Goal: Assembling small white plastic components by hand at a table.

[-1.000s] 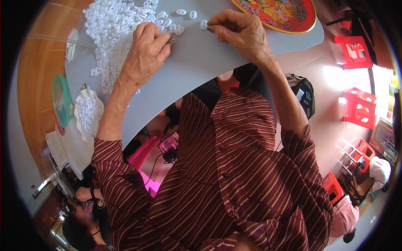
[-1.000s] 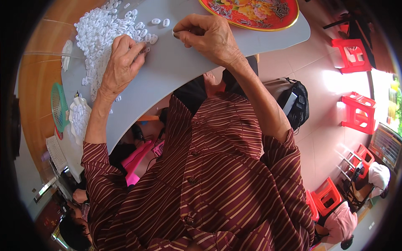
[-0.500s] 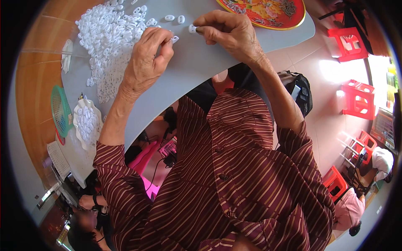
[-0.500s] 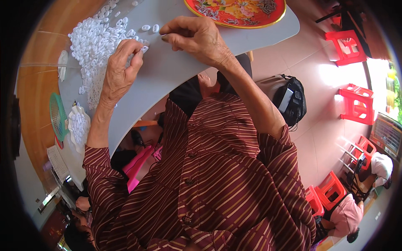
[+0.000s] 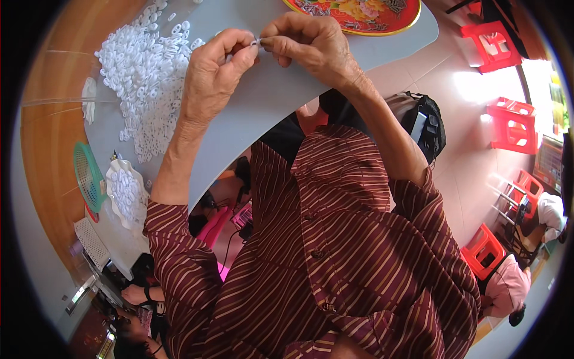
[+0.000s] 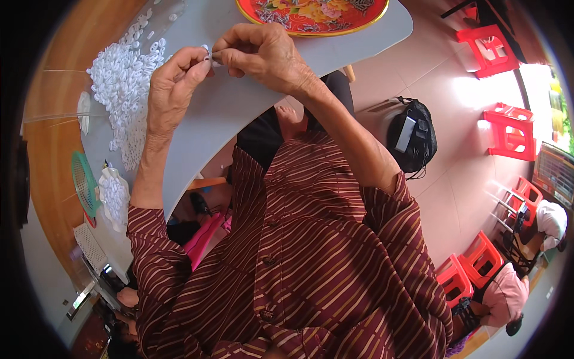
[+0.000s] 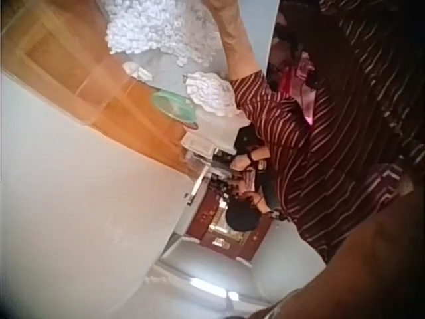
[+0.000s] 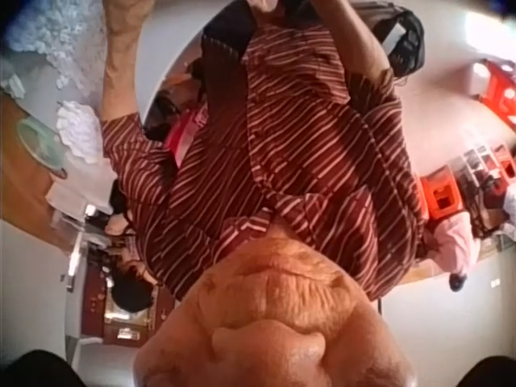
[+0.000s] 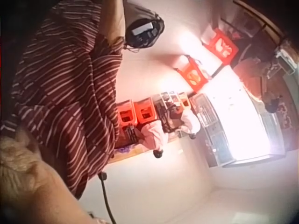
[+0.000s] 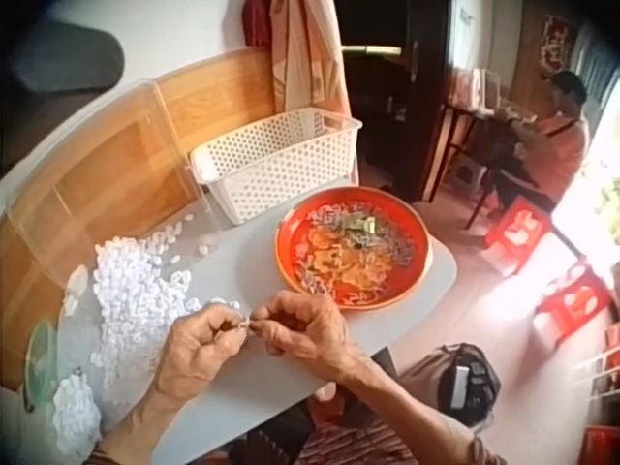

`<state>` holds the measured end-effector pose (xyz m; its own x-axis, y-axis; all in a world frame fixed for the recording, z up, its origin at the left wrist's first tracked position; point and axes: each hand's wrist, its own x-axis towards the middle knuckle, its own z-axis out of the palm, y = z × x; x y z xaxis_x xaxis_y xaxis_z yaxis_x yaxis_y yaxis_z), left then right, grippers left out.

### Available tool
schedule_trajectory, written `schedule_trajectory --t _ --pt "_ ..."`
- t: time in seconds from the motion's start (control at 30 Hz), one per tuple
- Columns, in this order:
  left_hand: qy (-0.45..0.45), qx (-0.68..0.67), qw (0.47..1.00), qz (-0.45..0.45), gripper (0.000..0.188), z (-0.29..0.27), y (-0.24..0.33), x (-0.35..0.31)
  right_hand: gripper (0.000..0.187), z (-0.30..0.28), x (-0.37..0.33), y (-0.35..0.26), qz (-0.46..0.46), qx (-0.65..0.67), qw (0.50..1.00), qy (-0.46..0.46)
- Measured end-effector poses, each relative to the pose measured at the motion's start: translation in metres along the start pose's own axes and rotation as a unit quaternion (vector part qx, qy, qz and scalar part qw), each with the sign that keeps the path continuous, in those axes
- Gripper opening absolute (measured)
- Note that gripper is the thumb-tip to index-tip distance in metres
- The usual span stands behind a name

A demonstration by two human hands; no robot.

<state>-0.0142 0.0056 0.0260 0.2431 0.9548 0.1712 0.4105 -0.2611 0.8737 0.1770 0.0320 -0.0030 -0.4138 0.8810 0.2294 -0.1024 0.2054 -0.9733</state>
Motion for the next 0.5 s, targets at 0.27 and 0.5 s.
schedule_trajectory --t 0.27,0.5 --pt "0.077 -0.022 0.997 0.016 0.016 0.02 0.001 -0.006 0.015 0.0 0.002 0.004 -0.01 0.027 1.0 -0.007" --pt "0.035 -0.036 0.999 -0.004 0.017 0.011 0.002 -0.01 0.017 0.006 0.004 0.013 -0.04 0.084 0.995 0.039"
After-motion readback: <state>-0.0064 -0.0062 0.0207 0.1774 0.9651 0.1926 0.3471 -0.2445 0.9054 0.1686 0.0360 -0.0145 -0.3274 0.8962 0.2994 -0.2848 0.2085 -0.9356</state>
